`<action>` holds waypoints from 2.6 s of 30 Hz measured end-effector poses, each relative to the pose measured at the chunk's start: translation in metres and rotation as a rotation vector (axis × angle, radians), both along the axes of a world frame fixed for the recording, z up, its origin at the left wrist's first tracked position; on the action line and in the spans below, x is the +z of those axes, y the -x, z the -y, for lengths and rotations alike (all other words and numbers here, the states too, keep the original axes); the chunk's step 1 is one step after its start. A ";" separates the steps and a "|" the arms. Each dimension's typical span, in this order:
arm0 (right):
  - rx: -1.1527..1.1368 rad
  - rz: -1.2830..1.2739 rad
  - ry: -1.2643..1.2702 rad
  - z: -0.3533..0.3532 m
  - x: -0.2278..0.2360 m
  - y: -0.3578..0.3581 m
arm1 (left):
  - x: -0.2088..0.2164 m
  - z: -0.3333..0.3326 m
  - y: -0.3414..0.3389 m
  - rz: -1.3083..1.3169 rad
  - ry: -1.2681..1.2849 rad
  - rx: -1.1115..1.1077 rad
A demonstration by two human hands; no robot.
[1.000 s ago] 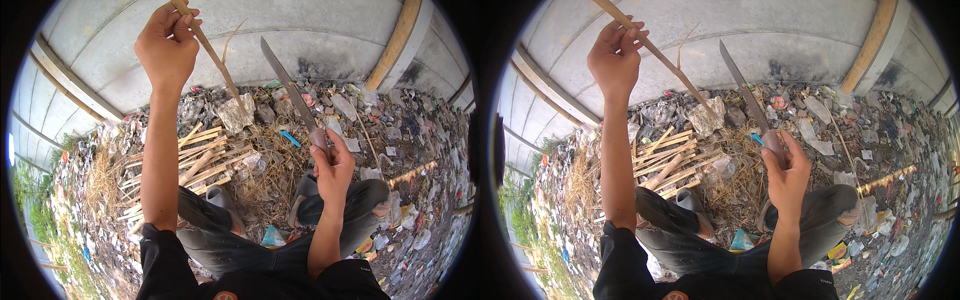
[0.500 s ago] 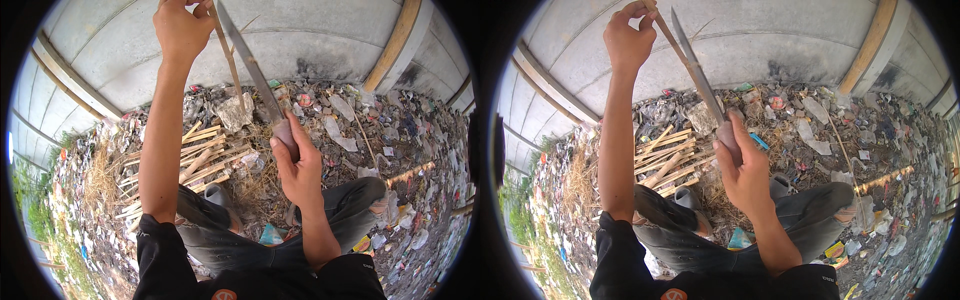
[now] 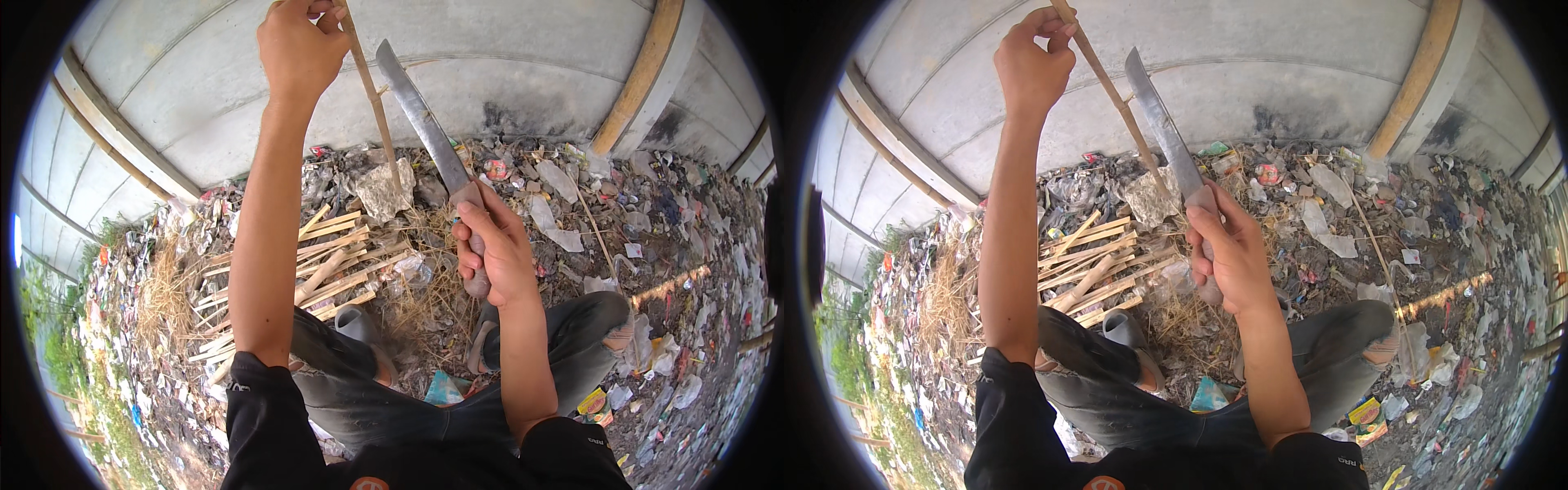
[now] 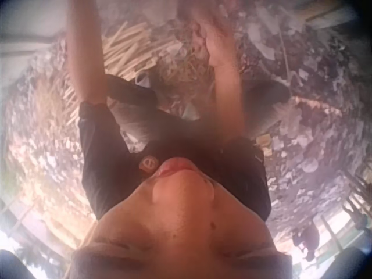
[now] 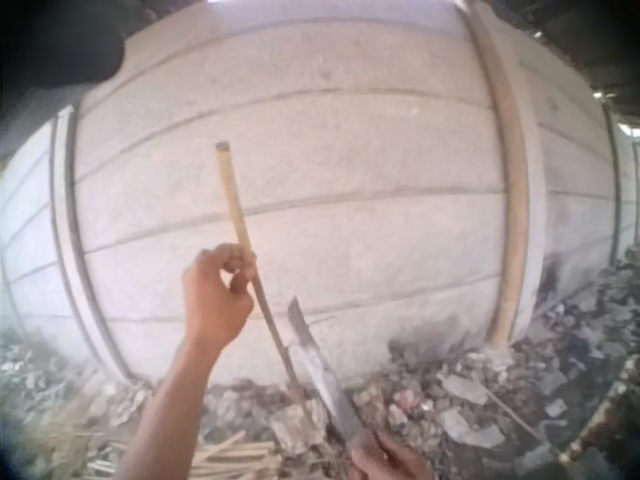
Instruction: The person sits on the ground and uses a knife to shave the outer layer off a long bamboo stick. They hold the stick with one hand and scrape the blade along its length to remove the bark, creating thin shavings that fall to the ground.
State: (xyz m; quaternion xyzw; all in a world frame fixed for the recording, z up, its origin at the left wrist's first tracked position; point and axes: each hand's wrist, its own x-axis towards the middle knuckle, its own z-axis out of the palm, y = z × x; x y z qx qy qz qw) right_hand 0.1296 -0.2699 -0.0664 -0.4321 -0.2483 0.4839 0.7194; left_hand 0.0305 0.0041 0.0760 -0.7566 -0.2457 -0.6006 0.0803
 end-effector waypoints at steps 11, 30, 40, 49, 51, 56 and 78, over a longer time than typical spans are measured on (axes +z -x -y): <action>-0.550 0.799 -0.237 -0.025 -0.021 0.053 | 0.000 0.010 -0.024 0.097 -0.049 -0.092; -0.560 0.251 -0.493 -0.006 0.049 0.041 | -0.001 0.002 -0.013 0.089 -0.014 -0.109; -0.349 0.802 0.005 -0.050 -0.145 0.036 | -0.001 0.010 -0.016 0.061 -0.051 -0.150; -0.015 0.035 0.107 -0.033 -0.066 0.001 | 0.001 -0.008 -0.006 0.071 -0.051 -0.153; -0.130 0.334 -0.005 -0.039 -0.055 0.017 | 0.000 -0.007 -0.006 0.048 -0.052 -0.138; -0.368 0.530 -0.282 -0.038 -0.011 0.046 | -0.001 -0.011 -0.011 0.078 -0.046 -0.181; 0.006 0.302 0.321 -0.077 -0.148 -0.017 | 0.001 -0.030 0.009 0.057 -0.093 -0.198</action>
